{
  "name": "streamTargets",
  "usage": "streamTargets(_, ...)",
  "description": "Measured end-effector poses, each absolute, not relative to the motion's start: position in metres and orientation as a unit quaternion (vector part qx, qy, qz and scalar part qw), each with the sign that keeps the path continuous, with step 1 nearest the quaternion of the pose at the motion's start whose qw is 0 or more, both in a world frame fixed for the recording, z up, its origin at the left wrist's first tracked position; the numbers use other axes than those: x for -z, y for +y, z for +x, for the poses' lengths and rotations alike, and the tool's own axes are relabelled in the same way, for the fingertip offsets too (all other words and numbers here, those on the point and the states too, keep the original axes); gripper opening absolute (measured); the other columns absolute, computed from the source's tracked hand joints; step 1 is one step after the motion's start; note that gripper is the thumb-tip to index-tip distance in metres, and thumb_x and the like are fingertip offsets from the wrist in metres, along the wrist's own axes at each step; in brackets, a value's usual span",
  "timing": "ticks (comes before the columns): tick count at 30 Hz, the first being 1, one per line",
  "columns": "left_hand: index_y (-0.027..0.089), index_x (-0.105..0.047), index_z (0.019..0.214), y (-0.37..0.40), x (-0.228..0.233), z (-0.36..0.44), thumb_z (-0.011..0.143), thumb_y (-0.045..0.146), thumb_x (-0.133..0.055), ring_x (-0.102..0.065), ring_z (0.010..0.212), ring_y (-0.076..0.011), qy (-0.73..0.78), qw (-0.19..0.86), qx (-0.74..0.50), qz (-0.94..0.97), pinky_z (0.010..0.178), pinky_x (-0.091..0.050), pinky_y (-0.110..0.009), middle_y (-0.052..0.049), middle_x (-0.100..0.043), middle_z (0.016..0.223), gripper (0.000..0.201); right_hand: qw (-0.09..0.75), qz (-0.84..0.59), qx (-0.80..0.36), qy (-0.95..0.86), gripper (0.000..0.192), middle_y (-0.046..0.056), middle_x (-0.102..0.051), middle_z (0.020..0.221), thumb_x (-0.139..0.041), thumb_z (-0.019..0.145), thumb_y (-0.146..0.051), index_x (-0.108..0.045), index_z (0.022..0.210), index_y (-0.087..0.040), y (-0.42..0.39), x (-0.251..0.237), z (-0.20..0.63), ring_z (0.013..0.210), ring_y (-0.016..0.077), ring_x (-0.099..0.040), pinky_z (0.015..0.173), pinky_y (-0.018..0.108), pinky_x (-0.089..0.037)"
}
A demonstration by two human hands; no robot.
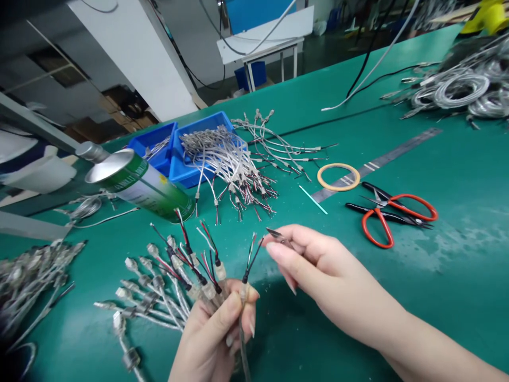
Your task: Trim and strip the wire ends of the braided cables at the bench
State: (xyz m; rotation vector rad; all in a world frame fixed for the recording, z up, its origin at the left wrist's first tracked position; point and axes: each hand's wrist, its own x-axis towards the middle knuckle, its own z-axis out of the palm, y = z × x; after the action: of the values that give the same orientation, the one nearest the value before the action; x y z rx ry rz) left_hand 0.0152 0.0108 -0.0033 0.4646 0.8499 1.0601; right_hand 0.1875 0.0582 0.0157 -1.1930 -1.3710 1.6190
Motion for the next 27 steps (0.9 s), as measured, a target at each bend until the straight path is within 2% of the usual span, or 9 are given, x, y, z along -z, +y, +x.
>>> streamTargets(2, 0.014, -0.073, 0.078, 0.01, 0.004, 0.015, 0.077, 0.034, -0.071, -0.034, 0.04, -0.0007, 0.386, 0.76, -0.474, 0.221, 0.038, -0.018, -0.013, -0.003, -0.062, 0.051, 0.02, 0.329, -0.419, -0.679, -0.505, 0.026, -0.004, -0.055, 0.067, -0.058, 0.09, -0.044, -0.062, 0.101, -0.021, 0.057, -0.016, 0.184, 0.06, 0.0095, -0.048, 0.056, 0.021, -0.038)
streamTargets(6, 0.012, -0.07, 0.08, 0.011, 0.003, 0.018, 0.072, 0.033, -0.077, -0.034, 0.039, -0.0005, 0.41, 0.768, -0.447, 0.206, 0.038, -0.018, -0.013, -0.003, -0.064, 0.055, 0.023, 0.332, -0.36, -0.724, -0.486, 0.022, 0.0, -0.063, 0.072, -0.059, 0.091, -0.037, -0.062, 0.082, -0.018, 0.055, -0.016, 0.178, 0.068, 0.0123, -0.056, 0.061, 0.022, -0.042)
streamTargets(10, 0.015, -0.064, 0.077, 0.012, 0.001, 0.022, 0.057, 0.02, -0.086, -0.046, 0.044, -0.0032, 0.445, 0.754, -0.451, 0.171, 0.04, -0.028, -0.013, 0.001, -0.065, 0.06, 0.03, 0.359, -0.399, -0.676, -0.505, 0.024, -0.002, -0.056, 0.065, -0.06, 0.09, -0.036, -0.06, 0.075, -0.017, 0.054, -0.015, 0.178, 0.058, 0.0088, -0.047, 0.052, 0.02, -0.036)
streamTargets(13, 0.014, -0.065, 0.075, 0.013, 0.0, 0.021, 0.062, 0.016, -0.083, -0.055, 0.051, -0.0059, 0.429, 0.765, -0.443, 0.184, 0.048, -0.037, -0.014, -0.002, -0.07, 0.062, 0.022, 0.358, -0.418, -0.669, -0.499, 0.029, -0.005, -0.046, 0.058, -0.062, 0.088, -0.041, -0.058, 0.073, -0.016, 0.055, -0.011, 0.179, 0.051, 0.0076, -0.036, 0.047, 0.021, -0.029)
streamTargets(15, 0.014, -0.067, 0.077, 0.012, -0.001, 0.02, 0.066, 0.017, -0.08, -0.057, 0.052, -0.0064, 0.412, 0.773, -0.439, 0.199, 0.053, -0.041, -0.015, -0.005, -0.073, 0.066, 0.017, 0.357, -0.415, -0.678, -0.491, 0.031, -0.005, -0.044, 0.056, -0.063, 0.087, -0.043, -0.057, 0.072, -0.016, 0.056, -0.009, 0.18, 0.05, 0.0076, -0.035, 0.046, 0.022, -0.027)
streamTargets(21, 0.014, -0.073, 0.081, 0.009, -0.003, 0.019, 0.071, 0.026, -0.077, -0.04, 0.041, -0.0014, 0.427, 0.764, -0.421, 0.239, 0.042, -0.025, -0.014, -0.009, -0.074, 0.068, 0.016, 0.365, -0.356, -0.734, -0.449, 0.029, -0.003, -0.055, 0.06, -0.061, 0.09, -0.036, -0.055, 0.071, -0.016, 0.057, -0.007, 0.177, 0.051, 0.0071, -0.047, 0.048, 0.02, -0.032)
streamTargets(24, 0.014, -0.073, 0.082, 0.009, -0.004, 0.019, 0.071, 0.029, -0.077, -0.04, 0.042, -0.0023, 0.432, 0.76, -0.419, 0.246, 0.043, -0.026, -0.015, -0.01, -0.074, 0.068, 0.019, 0.357, -0.341, -0.758, -0.425, 0.027, -0.001, -0.06, 0.064, -0.061, 0.091, -0.036, -0.055, 0.074, -0.016, 0.056, -0.006, 0.176, 0.055, 0.0078, -0.053, 0.051, 0.019, -0.037)
streamTargets(27, 0.014, -0.073, 0.083, 0.009, -0.005, 0.019, 0.072, 0.029, -0.077, -0.042, 0.042, -0.0028, 0.427, 0.763, -0.418, 0.245, 0.043, -0.028, -0.015, -0.01, -0.074, 0.068, 0.019, 0.352, -0.338, -0.769, -0.413, 0.028, -0.002, -0.059, 0.062, -0.061, 0.09, -0.038, -0.054, 0.073, -0.016, 0.055, -0.005, 0.176, 0.053, 0.0079, -0.053, 0.051, 0.019, -0.038)
